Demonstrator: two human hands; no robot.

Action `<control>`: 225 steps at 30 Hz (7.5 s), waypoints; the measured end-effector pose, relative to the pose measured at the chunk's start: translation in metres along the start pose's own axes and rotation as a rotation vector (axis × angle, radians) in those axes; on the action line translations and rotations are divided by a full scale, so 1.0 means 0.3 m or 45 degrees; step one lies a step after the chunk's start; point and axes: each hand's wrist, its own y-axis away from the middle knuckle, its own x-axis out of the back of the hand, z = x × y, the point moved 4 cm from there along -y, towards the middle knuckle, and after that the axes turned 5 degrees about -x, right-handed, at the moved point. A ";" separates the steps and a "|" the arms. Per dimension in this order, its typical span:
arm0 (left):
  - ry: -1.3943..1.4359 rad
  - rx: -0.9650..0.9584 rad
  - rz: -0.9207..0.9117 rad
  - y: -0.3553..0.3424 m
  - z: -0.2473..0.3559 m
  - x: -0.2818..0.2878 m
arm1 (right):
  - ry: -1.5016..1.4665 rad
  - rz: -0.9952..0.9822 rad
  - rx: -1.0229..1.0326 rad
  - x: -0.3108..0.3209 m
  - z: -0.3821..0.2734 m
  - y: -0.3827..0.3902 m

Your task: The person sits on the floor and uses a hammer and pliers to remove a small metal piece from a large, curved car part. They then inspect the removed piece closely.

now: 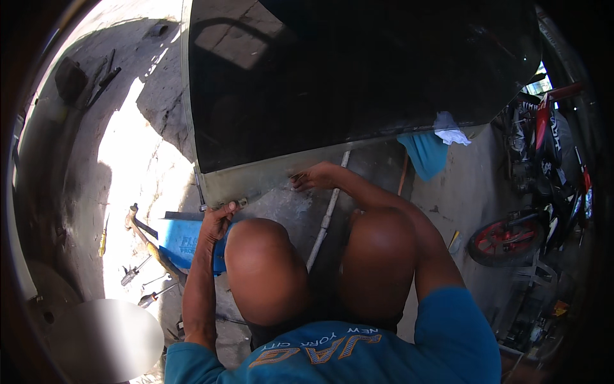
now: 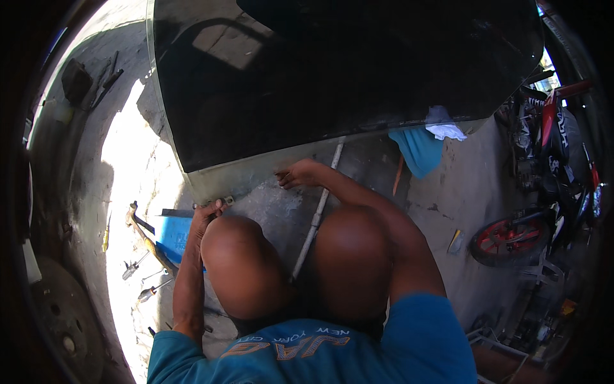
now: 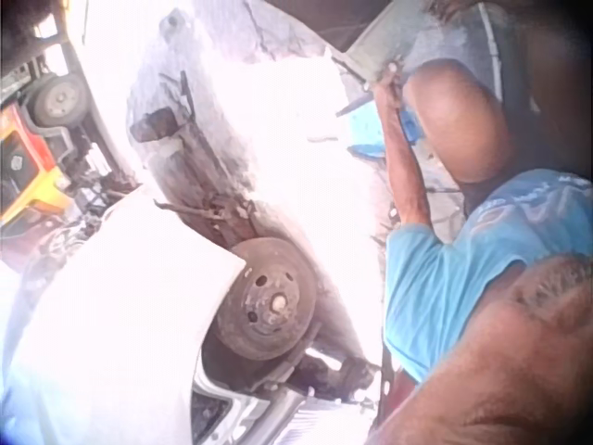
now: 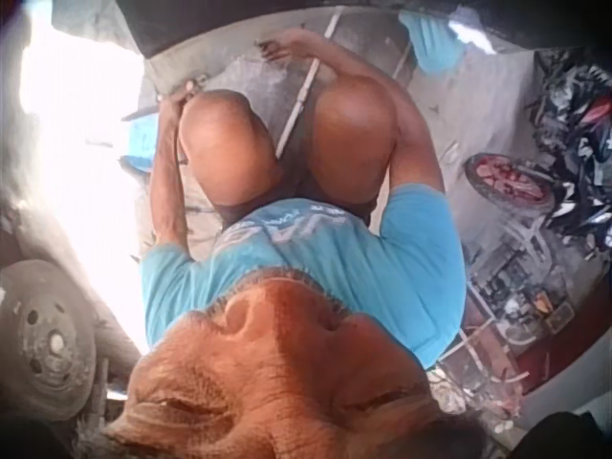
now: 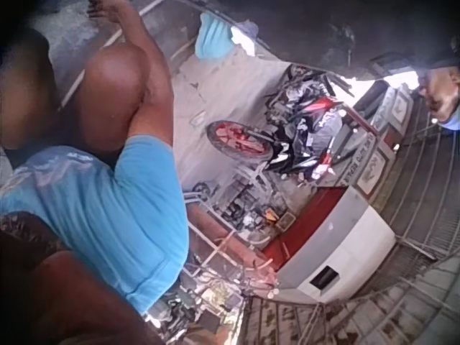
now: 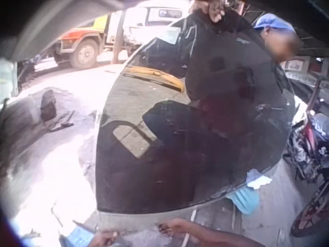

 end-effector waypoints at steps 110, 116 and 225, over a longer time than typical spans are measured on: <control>0.389 -0.480 0.324 0.000 0.138 -0.125 | 0.086 -0.088 0.659 0.153 -0.240 0.599; 0.516 -0.566 0.259 0.025 0.101 -0.128 | 0.091 -0.070 0.613 0.169 -0.225 0.593; -2.201 -0.549 0.883 0.162 0.248 -0.346 | 0.391 -0.512 0.633 -0.570 -0.269 -0.307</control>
